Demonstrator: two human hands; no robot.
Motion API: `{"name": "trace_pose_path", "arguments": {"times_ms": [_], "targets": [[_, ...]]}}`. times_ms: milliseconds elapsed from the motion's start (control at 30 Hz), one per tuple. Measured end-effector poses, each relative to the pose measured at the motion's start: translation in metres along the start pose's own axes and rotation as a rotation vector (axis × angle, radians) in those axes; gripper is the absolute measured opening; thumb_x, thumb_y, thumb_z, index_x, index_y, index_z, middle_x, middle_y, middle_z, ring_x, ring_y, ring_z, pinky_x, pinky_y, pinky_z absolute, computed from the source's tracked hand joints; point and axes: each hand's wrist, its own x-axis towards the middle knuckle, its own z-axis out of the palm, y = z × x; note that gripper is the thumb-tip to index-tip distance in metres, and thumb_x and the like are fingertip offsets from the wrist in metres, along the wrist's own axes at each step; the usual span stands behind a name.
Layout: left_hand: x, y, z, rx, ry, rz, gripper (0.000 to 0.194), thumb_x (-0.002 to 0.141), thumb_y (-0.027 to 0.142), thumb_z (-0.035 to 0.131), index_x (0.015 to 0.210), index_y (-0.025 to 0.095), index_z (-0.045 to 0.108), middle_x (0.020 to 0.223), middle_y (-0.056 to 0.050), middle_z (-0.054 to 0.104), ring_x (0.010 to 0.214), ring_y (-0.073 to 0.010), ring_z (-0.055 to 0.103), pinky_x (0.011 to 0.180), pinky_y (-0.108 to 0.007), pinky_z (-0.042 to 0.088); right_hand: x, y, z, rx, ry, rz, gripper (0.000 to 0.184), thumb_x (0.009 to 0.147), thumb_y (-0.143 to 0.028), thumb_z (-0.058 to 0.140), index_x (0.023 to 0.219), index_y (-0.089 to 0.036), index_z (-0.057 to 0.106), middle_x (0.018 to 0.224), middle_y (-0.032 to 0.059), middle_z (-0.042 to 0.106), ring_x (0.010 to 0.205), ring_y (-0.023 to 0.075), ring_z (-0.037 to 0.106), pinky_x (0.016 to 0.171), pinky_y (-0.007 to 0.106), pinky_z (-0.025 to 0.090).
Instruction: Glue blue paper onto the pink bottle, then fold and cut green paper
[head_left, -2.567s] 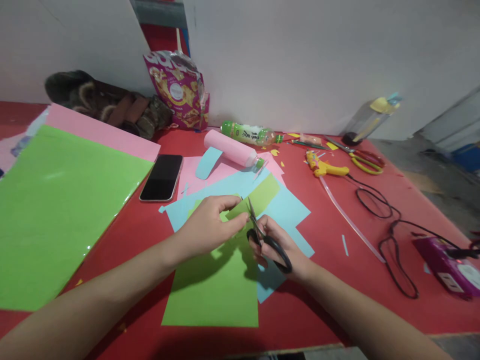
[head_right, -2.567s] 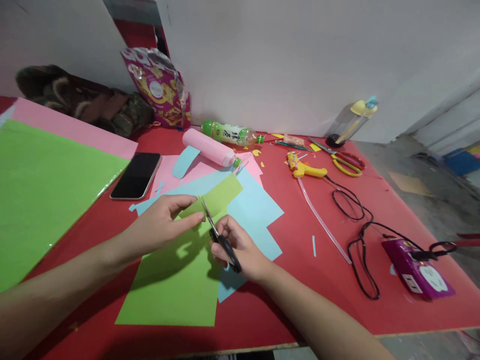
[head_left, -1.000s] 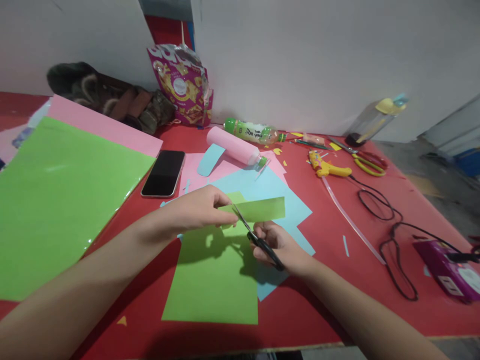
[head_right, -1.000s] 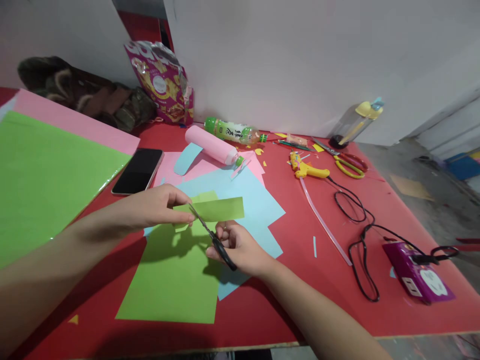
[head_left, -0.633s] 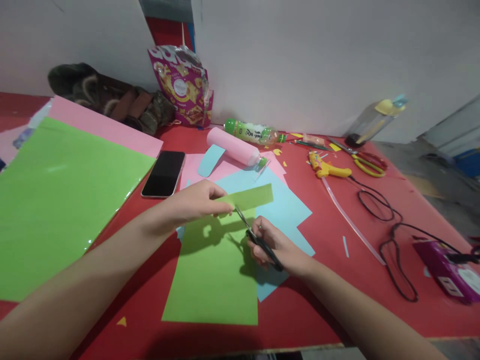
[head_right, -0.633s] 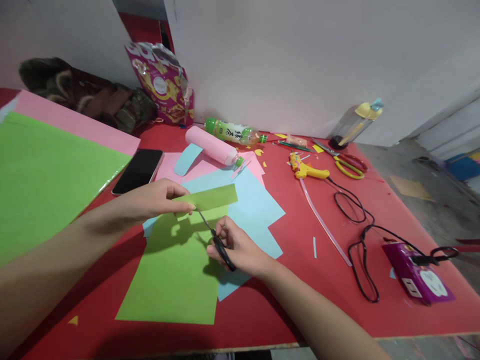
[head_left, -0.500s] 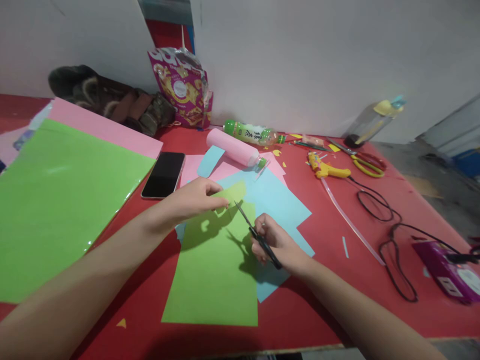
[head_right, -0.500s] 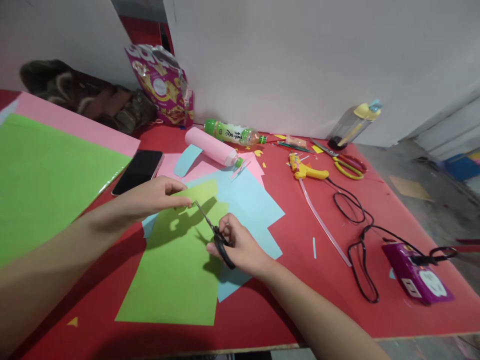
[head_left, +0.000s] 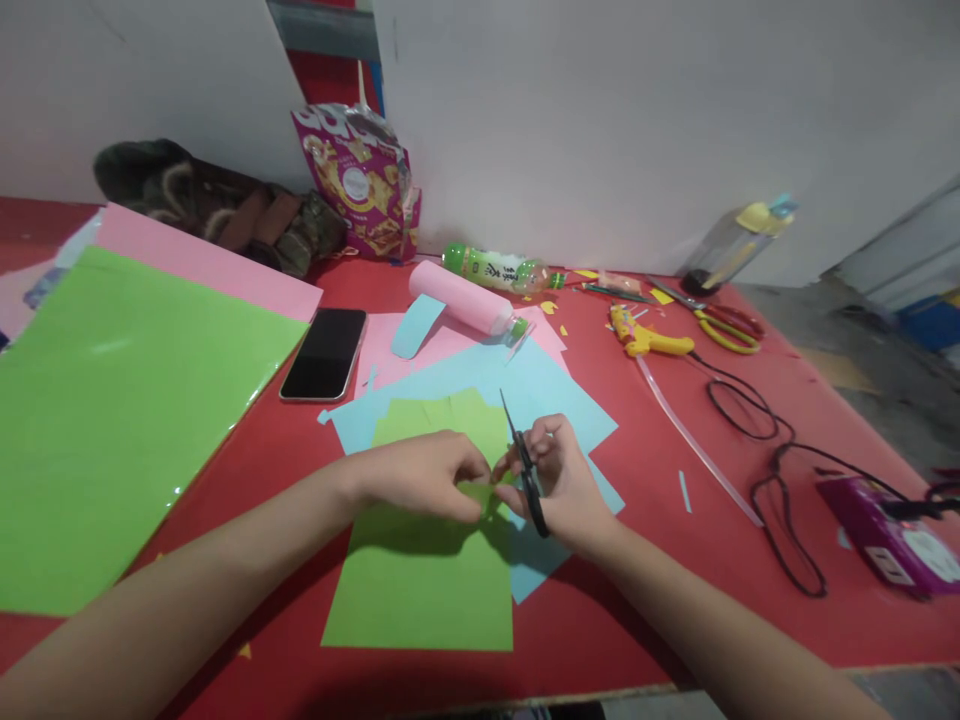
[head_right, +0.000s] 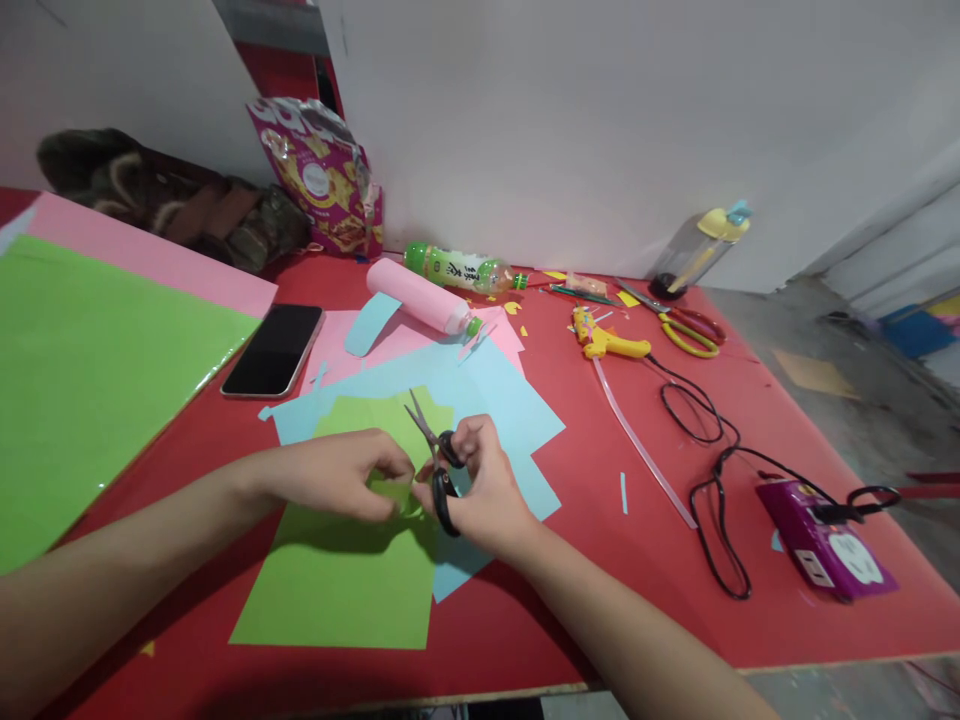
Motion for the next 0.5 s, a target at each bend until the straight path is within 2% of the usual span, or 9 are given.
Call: {"name": "trace_pose_path", "arguments": {"times_ms": [167, 400, 500], "targets": [[0.0021, -0.0006, 0.0003, 0.004, 0.078, 0.025, 0.025, 0.056, 0.018, 0.045, 0.05, 0.018, 0.02, 0.054, 0.005, 0.014, 0.047, -0.0087, 0.016, 0.045, -0.026, 0.012, -0.0029, -0.0033, 0.003, -0.058, -0.05, 0.1, 0.049, 0.054, -0.011, 0.068, 0.078, -0.025, 0.028, 0.069, -0.0068, 0.034, 0.064, 0.0084, 0.043, 0.056, 0.022, 0.034], [0.0033, -0.0003, 0.0054, 0.03, 0.086, 0.026, 0.015, 0.055, 0.02, 0.044, 0.047, 0.018, 0.032, 0.051, 0.004, 0.034, 0.049, -0.0108, 0.033, 0.048, -0.024, 0.023, -0.0044, 0.0037, 0.0053, -0.044, -0.075, 0.137, 0.046, 0.055, -0.007, 0.064, 0.08, -0.024, 0.03, 0.069, -0.0069, 0.032, 0.06, 0.0069, 0.037, 0.05, 0.019, 0.028], [0.0043, -0.0013, 0.0081, 0.061, 0.098, 0.014, 0.014, 0.055, 0.02, 0.044, 0.048, 0.018, 0.033, 0.051, 0.004, 0.037, 0.049, -0.0115, 0.036, 0.048, -0.024, 0.025, -0.0051, 0.0034, 0.0068, -0.036, -0.073, 0.158, 0.046, 0.055, -0.005, 0.063, 0.079, -0.024, 0.03, 0.067, -0.0076, 0.033, 0.058, 0.0064, 0.036, 0.048, 0.018, 0.027]]}}
